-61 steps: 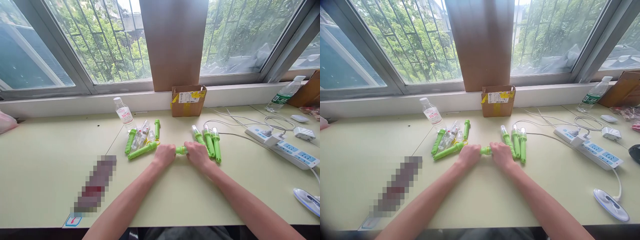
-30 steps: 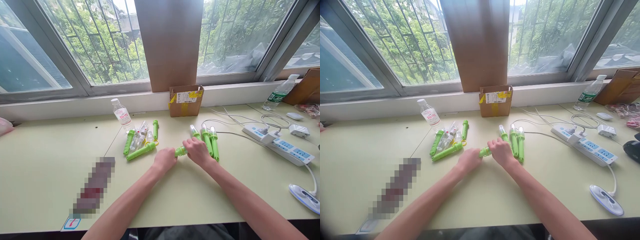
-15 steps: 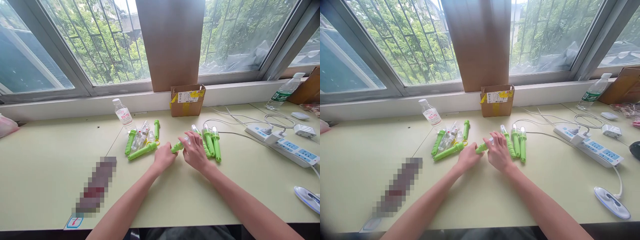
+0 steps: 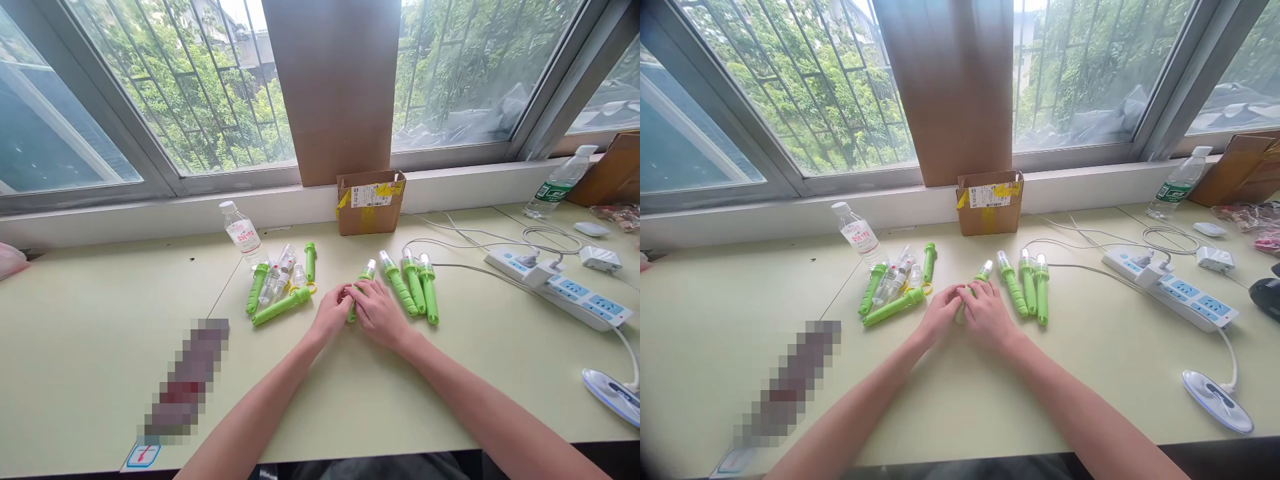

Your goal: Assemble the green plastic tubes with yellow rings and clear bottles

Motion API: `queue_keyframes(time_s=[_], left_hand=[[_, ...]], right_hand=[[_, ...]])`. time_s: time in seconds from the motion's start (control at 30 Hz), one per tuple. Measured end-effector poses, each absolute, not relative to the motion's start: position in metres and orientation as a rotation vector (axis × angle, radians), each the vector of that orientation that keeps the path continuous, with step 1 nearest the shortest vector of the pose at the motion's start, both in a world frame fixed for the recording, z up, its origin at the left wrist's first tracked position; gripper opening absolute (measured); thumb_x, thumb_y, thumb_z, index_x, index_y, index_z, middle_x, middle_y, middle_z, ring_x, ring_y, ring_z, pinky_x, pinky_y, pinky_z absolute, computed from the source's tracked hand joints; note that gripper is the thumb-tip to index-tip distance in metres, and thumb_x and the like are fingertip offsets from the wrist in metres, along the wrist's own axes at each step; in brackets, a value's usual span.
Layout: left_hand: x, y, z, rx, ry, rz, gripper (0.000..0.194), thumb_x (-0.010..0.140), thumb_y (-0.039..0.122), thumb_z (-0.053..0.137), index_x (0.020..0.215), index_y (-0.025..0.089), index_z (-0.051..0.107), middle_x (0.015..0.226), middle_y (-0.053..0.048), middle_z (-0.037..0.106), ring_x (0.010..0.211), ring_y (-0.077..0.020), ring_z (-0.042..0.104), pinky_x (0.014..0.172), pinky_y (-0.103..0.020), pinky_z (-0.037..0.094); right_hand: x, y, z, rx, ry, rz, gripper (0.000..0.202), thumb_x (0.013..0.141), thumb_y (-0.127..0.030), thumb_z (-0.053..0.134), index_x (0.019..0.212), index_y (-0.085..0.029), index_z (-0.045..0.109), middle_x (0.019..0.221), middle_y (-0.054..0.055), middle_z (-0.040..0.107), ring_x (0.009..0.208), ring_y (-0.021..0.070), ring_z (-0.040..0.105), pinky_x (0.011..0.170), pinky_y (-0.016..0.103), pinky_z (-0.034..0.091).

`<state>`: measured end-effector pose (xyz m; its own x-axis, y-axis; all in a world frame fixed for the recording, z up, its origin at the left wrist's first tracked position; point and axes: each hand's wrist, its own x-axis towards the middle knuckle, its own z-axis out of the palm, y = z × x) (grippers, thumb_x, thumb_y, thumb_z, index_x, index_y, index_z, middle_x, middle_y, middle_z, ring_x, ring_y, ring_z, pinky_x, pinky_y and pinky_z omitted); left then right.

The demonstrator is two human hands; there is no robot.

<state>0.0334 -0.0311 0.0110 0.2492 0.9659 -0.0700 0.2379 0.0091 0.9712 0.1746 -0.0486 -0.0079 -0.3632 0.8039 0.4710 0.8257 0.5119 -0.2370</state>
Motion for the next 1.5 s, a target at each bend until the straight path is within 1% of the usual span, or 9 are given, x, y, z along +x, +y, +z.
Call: queue_keyframes(time_s=[0.13,0.3,0.37,0.6,0.93,1.07,1.23,1.33,1.5], left_hand=[[0.033,-0.032,0.006,1.563,1.231,0.823,0.037,0.084,0.020,0.043,0.121,0.016,0.050,0.100,-0.006,0.067,0.081,-0.0139,0.063,0.064,-0.023,0.051],[0.031,-0.034,-0.001,2.237,1.432,0.807,0.031,0.086,0.018,0.041,0.114,0.018,0.055,0.113,-0.008,0.062,0.107,-0.0200,0.055,0.092,-0.034,0.044],[0.030,-0.034,-0.004,2.441,1.446,0.717,0.032,0.086,0.018,0.042,0.116,0.018,0.054,0.118,-0.010,0.057,0.113,-0.0224,0.050,0.098,-0.038,0.040],[0.029,-0.033,-0.012,2.623,1.491,0.479,0.029,0.089,0.026,0.040,0.115,0.021,0.051,0.122,-0.011,0.049,0.115,-0.0239,0.045,0.099,-0.040,0.034],[0.030,-0.033,-0.015,2.615,1.630,0.473,0.034,0.089,0.035,0.039,0.118,0.020,0.049,0.123,-0.012,0.047,0.117,-0.0263,0.041,0.102,-0.044,0.028],[0.031,-0.033,-0.015,2.616,1.634,0.431,0.033,0.090,0.035,0.038,0.118,0.022,0.049,0.124,-0.011,0.046,0.117,-0.0257,0.040,0.102,-0.043,0.027],[0.030,-0.033,-0.013,2.618,1.626,0.413,0.035,0.088,0.028,0.037,0.120,0.019,0.049,0.124,-0.013,0.047,0.114,-0.0263,0.042,0.100,-0.042,0.028],[0.030,-0.034,-0.012,2.618,1.626,0.391,0.036,0.087,0.025,0.038,0.121,0.018,0.048,0.124,-0.013,0.047,0.115,-0.0268,0.042,0.100,-0.041,0.028],[0.030,-0.033,-0.012,2.621,1.628,0.369,0.038,0.086,0.025,0.037,0.122,0.018,0.048,0.125,-0.013,0.047,0.116,-0.0268,0.042,0.100,-0.041,0.028]], right_hand=[[0.178,-0.045,-0.013,-1.367,-2.204,-0.031,0.028,0.093,-0.023,0.039,0.109,-0.019,0.061,0.111,0.010,0.063,0.116,0.0254,0.047,0.104,0.048,0.029],[0.189,-0.037,-0.020,-1.385,-2.214,-0.026,0.031,0.084,-0.011,0.045,0.108,-0.021,0.061,0.108,0.007,0.065,0.116,0.0231,0.049,0.106,0.046,0.025],[0.194,-0.034,-0.020,-1.396,-2.214,-0.022,0.032,0.083,-0.008,0.044,0.106,-0.021,0.062,0.105,0.005,0.067,0.110,0.0209,0.053,0.107,0.044,0.024],[0.193,-0.038,-0.012,-1.586,-2.146,-0.146,0.020,0.089,-0.020,0.045,0.096,-0.020,0.064,0.093,0.007,0.068,0.093,0.0216,0.057,0.099,0.042,0.028],[0.186,-0.044,-0.012,-1.699,-2.091,-0.304,0.015,0.088,-0.024,0.049,0.082,-0.019,0.062,0.084,0.009,0.066,0.089,0.0251,0.056,0.100,0.054,0.021],[0.187,-0.043,-0.010,-1.620,-2.104,-0.210,0.015,0.088,-0.022,0.048,0.091,-0.020,0.063,0.094,0.009,0.066,0.097,0.0255,0.056,0.102,0.052,0.024],[0.181,-0.042,-0.014,-1.344,-2.218,-0.006,0.029,0.090,-0.022,0.043,0.116,-0.018,0.057,0.120,0.010,0.060,0.118,0.0234,0.048,0.102,0.040,0.036],[0.178,-0.042,-0.019,-1.327,-2.231,0.083,0.037,0.092,-0.020,0.038,0.126,-0.014,0.050,0.125,0.012,0.058,0.121,0.0226,0.047,0.103,0.040,0.037],[0.179,-0.041,-0.022,-1.325,-2.252,0.163,0.040,0.094,-0.025,0.036,0.130,-0.013,0.048,0.130,0.012,0.055,0.124,0.0234,0.045,0.105,0.042,0.036]])
